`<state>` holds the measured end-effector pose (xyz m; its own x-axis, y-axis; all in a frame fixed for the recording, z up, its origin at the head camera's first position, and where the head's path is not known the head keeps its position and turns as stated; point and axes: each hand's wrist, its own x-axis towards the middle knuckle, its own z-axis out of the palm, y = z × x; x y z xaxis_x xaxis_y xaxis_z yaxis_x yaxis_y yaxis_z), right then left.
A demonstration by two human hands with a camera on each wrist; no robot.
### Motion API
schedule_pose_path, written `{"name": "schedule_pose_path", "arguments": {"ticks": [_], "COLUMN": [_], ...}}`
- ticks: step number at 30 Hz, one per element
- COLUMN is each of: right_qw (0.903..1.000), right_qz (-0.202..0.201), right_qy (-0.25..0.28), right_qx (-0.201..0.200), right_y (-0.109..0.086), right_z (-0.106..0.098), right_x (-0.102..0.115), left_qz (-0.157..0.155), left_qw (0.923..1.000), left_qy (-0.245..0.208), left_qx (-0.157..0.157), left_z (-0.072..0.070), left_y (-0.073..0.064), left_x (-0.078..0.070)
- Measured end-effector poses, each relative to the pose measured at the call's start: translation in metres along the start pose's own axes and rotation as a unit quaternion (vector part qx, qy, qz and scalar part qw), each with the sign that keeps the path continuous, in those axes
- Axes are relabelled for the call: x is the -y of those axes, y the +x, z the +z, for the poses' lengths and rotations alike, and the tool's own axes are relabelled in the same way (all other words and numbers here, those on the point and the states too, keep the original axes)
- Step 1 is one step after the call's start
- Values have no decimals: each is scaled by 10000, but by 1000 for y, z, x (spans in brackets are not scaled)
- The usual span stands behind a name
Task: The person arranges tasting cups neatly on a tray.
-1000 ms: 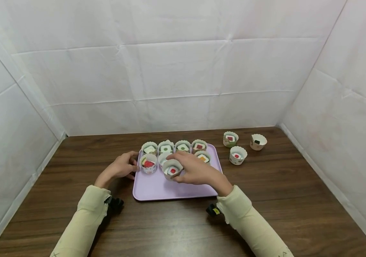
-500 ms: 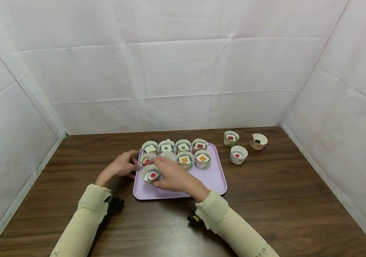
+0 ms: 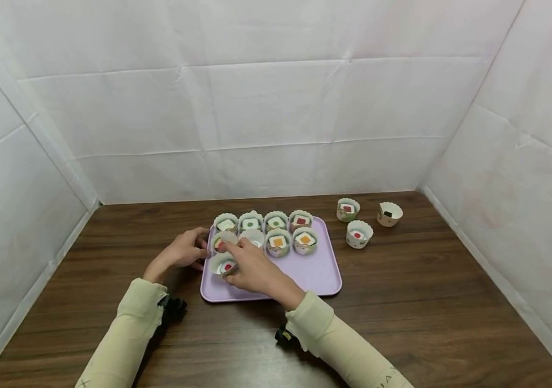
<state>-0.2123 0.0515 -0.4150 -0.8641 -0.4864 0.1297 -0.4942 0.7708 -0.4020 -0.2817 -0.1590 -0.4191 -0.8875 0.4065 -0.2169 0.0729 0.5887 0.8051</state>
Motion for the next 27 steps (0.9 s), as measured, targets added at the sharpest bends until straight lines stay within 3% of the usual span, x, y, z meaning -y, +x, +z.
{"name": "schedule_pose_path", "arguments": {"ticks": [14, 27], "right_qw": [9999, 9998], "right_qz": [-12, -98], "right_qy": [-102, -155], "right_qx": [26, 6], "right_y": [0, -2], "right_z": [3, 5], "right_x": [-1, 3], "left_qz": [99, 110], "left_qw": [9999, 9999], "left_qy": [58, -3], "left_qx": [-20, -50], "left_z": [1, 2], "left_y": [4, -3], "left_x": [-2, -2]}}
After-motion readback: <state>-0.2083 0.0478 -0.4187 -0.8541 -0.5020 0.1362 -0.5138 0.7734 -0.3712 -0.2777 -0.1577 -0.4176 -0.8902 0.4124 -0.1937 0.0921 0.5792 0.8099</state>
